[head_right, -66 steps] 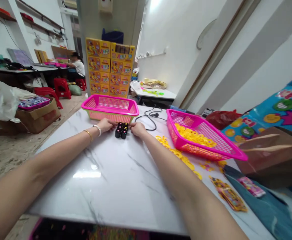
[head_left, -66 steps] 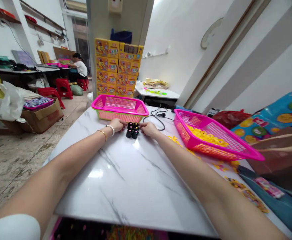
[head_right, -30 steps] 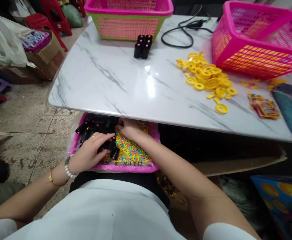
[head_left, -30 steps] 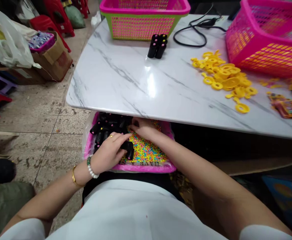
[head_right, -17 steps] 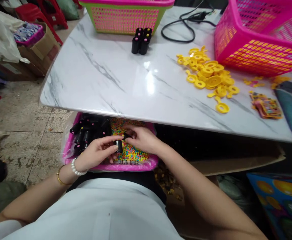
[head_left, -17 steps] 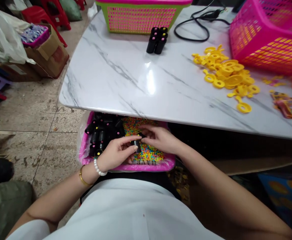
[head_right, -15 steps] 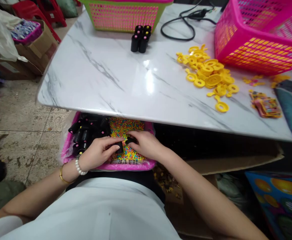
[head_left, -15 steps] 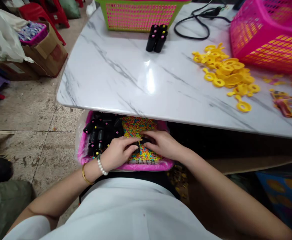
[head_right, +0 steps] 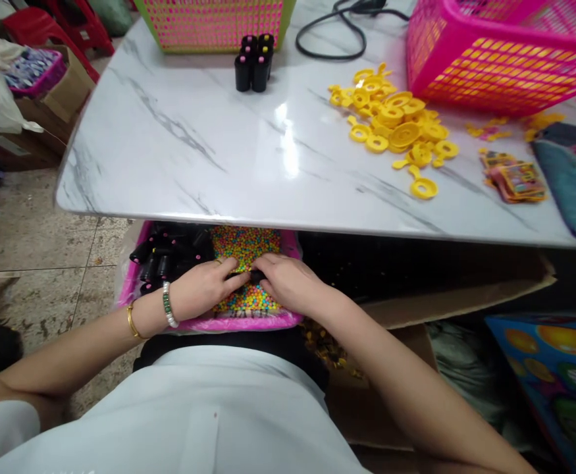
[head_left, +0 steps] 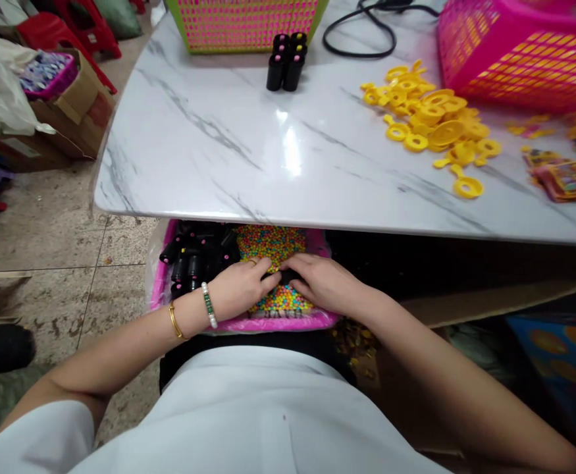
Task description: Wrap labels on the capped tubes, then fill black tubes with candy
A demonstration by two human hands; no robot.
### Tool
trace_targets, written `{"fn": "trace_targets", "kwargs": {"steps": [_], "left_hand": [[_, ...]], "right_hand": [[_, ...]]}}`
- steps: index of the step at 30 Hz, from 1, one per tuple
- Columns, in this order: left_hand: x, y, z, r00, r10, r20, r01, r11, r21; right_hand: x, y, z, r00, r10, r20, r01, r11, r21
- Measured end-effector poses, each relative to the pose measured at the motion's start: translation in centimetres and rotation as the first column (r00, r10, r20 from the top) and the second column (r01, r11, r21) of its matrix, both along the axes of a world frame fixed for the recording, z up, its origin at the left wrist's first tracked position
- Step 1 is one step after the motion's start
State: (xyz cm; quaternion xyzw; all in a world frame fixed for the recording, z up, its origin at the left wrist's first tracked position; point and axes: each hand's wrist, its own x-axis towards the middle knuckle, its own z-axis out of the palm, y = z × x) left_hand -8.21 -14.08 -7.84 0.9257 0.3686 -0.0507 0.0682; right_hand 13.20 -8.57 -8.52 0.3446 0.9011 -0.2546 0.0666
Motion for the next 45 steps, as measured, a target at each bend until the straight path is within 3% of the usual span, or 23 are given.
{"fn": "trace_targets", "kwargs": {"steps": [5, 7, 9, 12, 14, 19, 22, 25, 28, 31, 35, 38, 42, 45], "left_hand": [[-0.8, 0.1, -0.7, 0.981, -0.170, 0.096, 0.158, 0.980, 0.121], [-1.1, 0.1, -1.0, 0.977, -0.183, 0.114, 0.169, 0.978, 0.127], [-1.3, 0.3, -1.1, 0.985, -0.121, 0.120, 0.106, 0.987, 0.122], [-0.8, 0.5, -0.8, 0.994, 0.069, 0.081, -0.079, 0.989, 0.128], [0.0, 0.6, -0.5, 0.993, 0.118, 0.027, -0.120, 0.986, 0.115], [1.5, 0.6, -0.4, 0.995, 0.101, 0.023, -0.101, 0.995, -0.007], [0.9, 0.4, -0.4, 0.969, 0.211, 0.133, -0.189, 0.969, -0.161], [-0.2, -0.1, 0.1, 0.927, 0.306, 0.218, -0.241, 0.929, -0.282], [-0.5, -0.5, 0.7, 0.945, 0.290, 0.151, -0.263, 0.948, -0.178], [0.3, -0.3, 0.5, 0.981, 0.189, 0.047, -0.185, 0.980, -0.076], [1.0, 0.2, -0.4, 0.982, 0.172, 0.084, -0.163, 0.981, -0.108], [0.5, 0.3, -0.5, 0.924, 0.289, 0.251, -0.228, 0.942, -0.247], [-0.8, -0.2, 0.1, 0.713, 0.458, 0.532, -0.238, 0.871, -0.431], [-1.2, -0.7, 0.3, 0.596, 0.561, 0.575, -0.219, 0.802, -0.555]], "right_hand": [[-0.3, 0.1, -0.1, 0.998, 0.068, -0.003, -0.067, 0.997, 0.042], [-0.4, 0.2, -0.2, 0.997, 0.082, -0.001, -0.082, 0.994, 0.077], [-0.2, 0.4, -0.2, 0.997, 0.075, -0.008, -0.073, 0.987, 0.140], [0.3, 0.6, 0.0, 0.998, 0.063, -0.003, -0.060, 0.970, 0.235], [0.3, 0.4, 0.0, 0.996, 0.086, 0.031, -0.091, 0.962, 0.257], [-0.1, -0.4, -0.7, 0.994, 0.107, 0.008, -0.107, 0.983, 0.146], [0.5, -0.6, -0.8, 0.975, 0.010, -0.222, -0.008, 1.000, 0.009], [1.8, -0.7, -0.2, 0.895, -0.108, -0.432, 0.062, 0.991, -0.121], [2.7, -0.8, 0.3, 0.863, -0.181, -0.472, 0.131, 0.982, -0.138], [2.7, -0.9, 0.1, 0.862, -0.190, -0.470, 0.171, 0.982, -0.083], [2.1, -1.1, -0.1, 0.852, -0.171, -0.495, 0.150, 0.985, -0.082], [2.1, -1.2, 0.5, 0.827, -0.215, -0.519, 0.173, 0.976, -0.129], [2.8, -1.5, 1.2, 0.767, -0.346, -0.540, 0.222, 0.933, -0.282], [2.8, -1.9, 1.1, 0.724, -0.425, -0.543, 0.249, 0.896, -0.368]]}}
